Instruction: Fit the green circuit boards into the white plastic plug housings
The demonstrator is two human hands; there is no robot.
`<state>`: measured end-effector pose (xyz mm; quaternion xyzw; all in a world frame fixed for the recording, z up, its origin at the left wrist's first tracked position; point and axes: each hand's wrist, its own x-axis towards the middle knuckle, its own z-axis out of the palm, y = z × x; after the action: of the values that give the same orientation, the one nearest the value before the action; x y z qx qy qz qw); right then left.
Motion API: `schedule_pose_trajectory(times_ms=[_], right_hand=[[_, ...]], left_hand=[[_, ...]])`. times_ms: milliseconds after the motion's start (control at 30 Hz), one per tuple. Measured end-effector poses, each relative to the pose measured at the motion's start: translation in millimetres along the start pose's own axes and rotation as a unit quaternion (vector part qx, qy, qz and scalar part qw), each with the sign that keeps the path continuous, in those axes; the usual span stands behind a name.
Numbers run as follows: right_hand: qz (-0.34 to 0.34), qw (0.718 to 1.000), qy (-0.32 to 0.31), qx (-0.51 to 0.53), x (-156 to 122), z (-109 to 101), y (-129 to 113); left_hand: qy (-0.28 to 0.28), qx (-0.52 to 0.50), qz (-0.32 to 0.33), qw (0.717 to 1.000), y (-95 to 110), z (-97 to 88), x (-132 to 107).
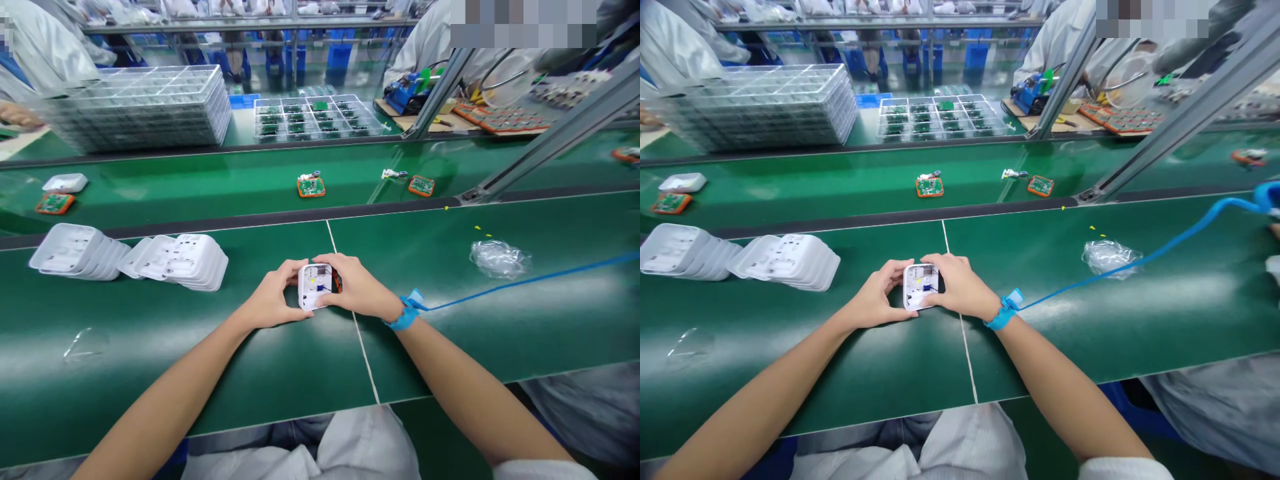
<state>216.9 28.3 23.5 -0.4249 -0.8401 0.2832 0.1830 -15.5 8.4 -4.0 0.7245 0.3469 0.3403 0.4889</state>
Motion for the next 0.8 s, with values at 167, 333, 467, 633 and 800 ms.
schedule_pose_trajectory(times_ms=[167, 333, 467, 633, 800], right_hand=[[-0.067, 0.993, -0.033, -0.089, -7, -3, 8], [-0.107, 0.980, 0.012, -0.166, -6, 8, 5], [-0.136, 0.975, 0.039, -0.171, -4, 16, 0], [-0.117, 0.981, 0.043, -0.146, 4, 25, -3], [-0.121, 0.983, 0.054, -0.124, 21, 27, -2]], left_hand=[[-0.007, -0.082, -0.015, 0.996, 4, -2.7, -1], [0.018, -0.210, -0.042, 0.977, 1, -6.2, 2], [0.084, -0.228, -0.090, 0.966, 0, -2.5, 6], [0.122, -0.161, -0.085, 0.976, -2, 3.3, 5], [0.173, -0.163, -0.101, 0.966, -11, 7.1, 7]])
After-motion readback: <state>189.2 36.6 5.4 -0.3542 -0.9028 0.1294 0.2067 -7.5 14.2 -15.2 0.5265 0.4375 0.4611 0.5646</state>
